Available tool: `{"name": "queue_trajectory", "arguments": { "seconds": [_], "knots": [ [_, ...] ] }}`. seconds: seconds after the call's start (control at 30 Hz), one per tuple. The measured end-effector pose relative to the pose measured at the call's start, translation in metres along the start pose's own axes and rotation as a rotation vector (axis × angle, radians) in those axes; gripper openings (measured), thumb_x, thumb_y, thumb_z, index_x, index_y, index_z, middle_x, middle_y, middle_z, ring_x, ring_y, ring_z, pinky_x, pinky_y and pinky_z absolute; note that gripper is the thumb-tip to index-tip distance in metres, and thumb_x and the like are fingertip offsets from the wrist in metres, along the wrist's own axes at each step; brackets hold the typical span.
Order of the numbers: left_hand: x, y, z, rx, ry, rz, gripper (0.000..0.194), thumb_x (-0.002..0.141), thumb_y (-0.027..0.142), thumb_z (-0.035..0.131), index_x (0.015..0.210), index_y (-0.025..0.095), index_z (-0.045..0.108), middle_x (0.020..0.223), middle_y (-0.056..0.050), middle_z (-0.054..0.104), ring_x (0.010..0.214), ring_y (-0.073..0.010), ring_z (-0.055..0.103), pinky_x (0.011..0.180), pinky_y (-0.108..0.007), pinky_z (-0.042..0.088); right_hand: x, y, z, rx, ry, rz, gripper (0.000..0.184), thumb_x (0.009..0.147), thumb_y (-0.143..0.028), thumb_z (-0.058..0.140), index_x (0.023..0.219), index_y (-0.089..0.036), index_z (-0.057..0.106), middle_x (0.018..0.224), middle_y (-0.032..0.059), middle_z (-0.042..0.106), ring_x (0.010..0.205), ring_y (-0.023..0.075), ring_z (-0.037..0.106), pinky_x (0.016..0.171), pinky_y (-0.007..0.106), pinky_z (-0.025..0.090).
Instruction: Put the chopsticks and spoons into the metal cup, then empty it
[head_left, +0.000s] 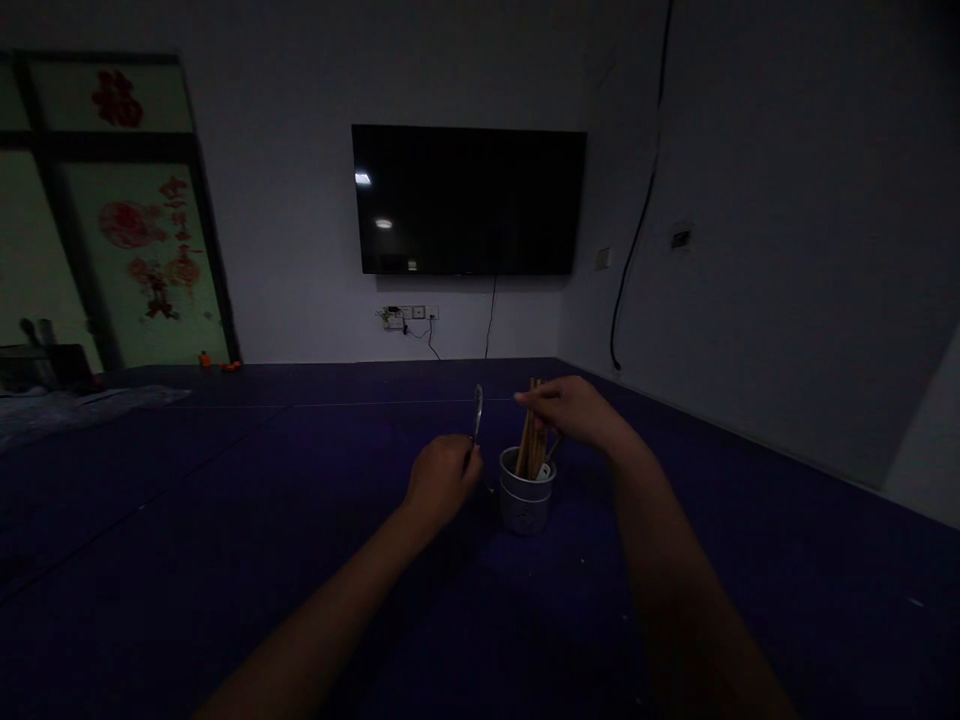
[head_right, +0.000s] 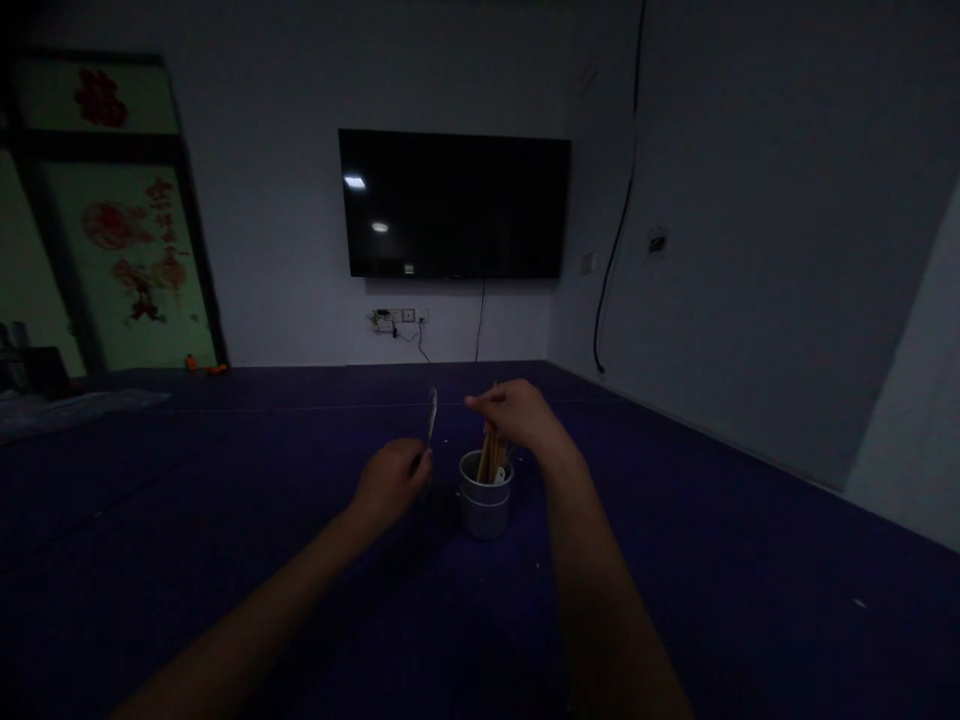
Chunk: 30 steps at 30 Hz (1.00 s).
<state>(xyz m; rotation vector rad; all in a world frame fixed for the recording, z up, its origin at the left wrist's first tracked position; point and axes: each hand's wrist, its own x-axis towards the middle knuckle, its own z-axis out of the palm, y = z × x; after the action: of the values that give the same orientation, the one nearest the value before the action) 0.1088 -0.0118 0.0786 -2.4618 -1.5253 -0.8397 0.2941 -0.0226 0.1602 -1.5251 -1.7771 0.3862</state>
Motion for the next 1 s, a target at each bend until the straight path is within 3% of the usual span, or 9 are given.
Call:
{"name": "queue_trajectory", "arguments": {
  "seconds": [0.17, 0.33, 0.47, 0.57, 0.63, 0.83, 1.0],
  "knots": [
    [-0.007, 0.017, -0.01, 0.091, 0.165, 0.21, 0.024, 0.088, 0.026, 0.039, 0.077, 0.017, 0.059, 0.074, -0.006, 0.062, 0.075, -0.0173, 0.057, 0.071, -0.029, 0.041, -0.008, -0.015, 0.008, 0.162, -0.197, -0.086, 0.04, 0.081, -0.046, 0.052, 0.054, -0.017, 0.054, 0.038, -0.0047, 0.043, 0.034, 0.0057, 0.038, 0.036, 0.019, 0.027],
    [-0.008, 0.02, -0.008, 0.004, 0.241, 0.233, 0.026, 0.09, 0.026, 0.037, 0.074, 0.017, 0.056, 0.072, -0.004, 0.061, 0.069, -0.0153, 0.055, 0.066, -0.027, 0.04, -0.013, -0.024, 0.008, 0.29, -0.222, -0.171, 0.028, 0.075, -0.041, 0.061, 0.061, -0.018, 0.052, 0.048, -0.0049, 0.052, 0.037, 0.0048, 0.041, 0.036, 0.017, 0.029],
    [-0.006, 0.015, -0.012, -0.075, 0.19, 0.17, 0.031, 0.092, 0.032, 0.034, 0.076, 0.018, 0.057, 0.076, -0.004, 0.063, 0.069, -0.0144, 0.056, 0.064, -0.026, 0.039, -0.011, -0.022, 0.003, 0.304, -0.066, -0.228, 0.028, 0.075, -0.038, 0.059, 0.06, -0.017, 0.051, 0.05, -0.0038, 0.053, 0.041, 0.0058, 0.045, 0.04, 0.018, 0.033],
    [-0.003, 0.009, -0.013, -0.104, 0.186, 0.084, 0.034, 0.092, 0.038, 0.034, 0.081, 0.018, 0.06, 0.078, -0.004, 0.065, 0.074, -0.0153, 0.058, 0.065, -0.026, 0.038, -0.007, -0.013, -0.003, 0.268, 0.141, -0.193, 0.024, 0.077, -0.034, 0.058, 0.061, -0.016, 0.053, 0.05, -0.0027, 0.055, 0.04, 0.0065, 0.047, 0.039, 0.018, 0.035],
    [-0.002, 0.004, -0.012, -0.119, 0.169, 0.014, 0.035, 0.091, 0.039, 0.035, 0.084, 0.018, 0.061, 0.078, -0.004, 0.066, 0.073, -0.015, 0.058, 0.064, -0.025, 0.038, -0.002, -0.004, -0.006, 0.244, 0.202, -0.163, 0.021, 0.076, -0.03, 0.059, 0.062, -0.015, 0.054, 0.051, -0.0019, 0.056, 0.039, 0.0068, 0.048, 0.038, 0.018, 0.036],
    [0.001, -0.007, 0.001, -0.082, -0.034, -0.09, 0.038, 0.089, 0.042, 0.036, 0.081, 0.018, 0.065, 0.076, -0.006, 0.067, 0.068, -0.0153, 0.059, 0.06, -0.025, 0.036, 0.017, 0.024, 0.004, 0.276, 0.065, -0.014, 0.021, 0.076, -0.02, 0.059, 0.057, -0.016, 0.053, 0.05, 0.0007, 0.061, 0.045, 0.0111, 0.058, 0.043, 0.02, 0.047],
    [0.002, -0.01, 0.006, -0.056, -0.095, -0.091, 0.039, 0.089, 0.041, 0.036, 0.081, 0.018, 0.067, 0.078, -0.007, 0.068, 0.068, -0.0153, 0.06, 0.059, -0.025, 0.037, 0.028, 0.036, 0.022, -0.008, -0.132, 0.109, 0.03, 0.08, -0.016, 0.05, 0.051, -0.018, 0.055, 0.057, 0.0032, 0.067, 0.052, 0.0123, 0.063, 0.05, 0.02, 0.05]
  ]
}}
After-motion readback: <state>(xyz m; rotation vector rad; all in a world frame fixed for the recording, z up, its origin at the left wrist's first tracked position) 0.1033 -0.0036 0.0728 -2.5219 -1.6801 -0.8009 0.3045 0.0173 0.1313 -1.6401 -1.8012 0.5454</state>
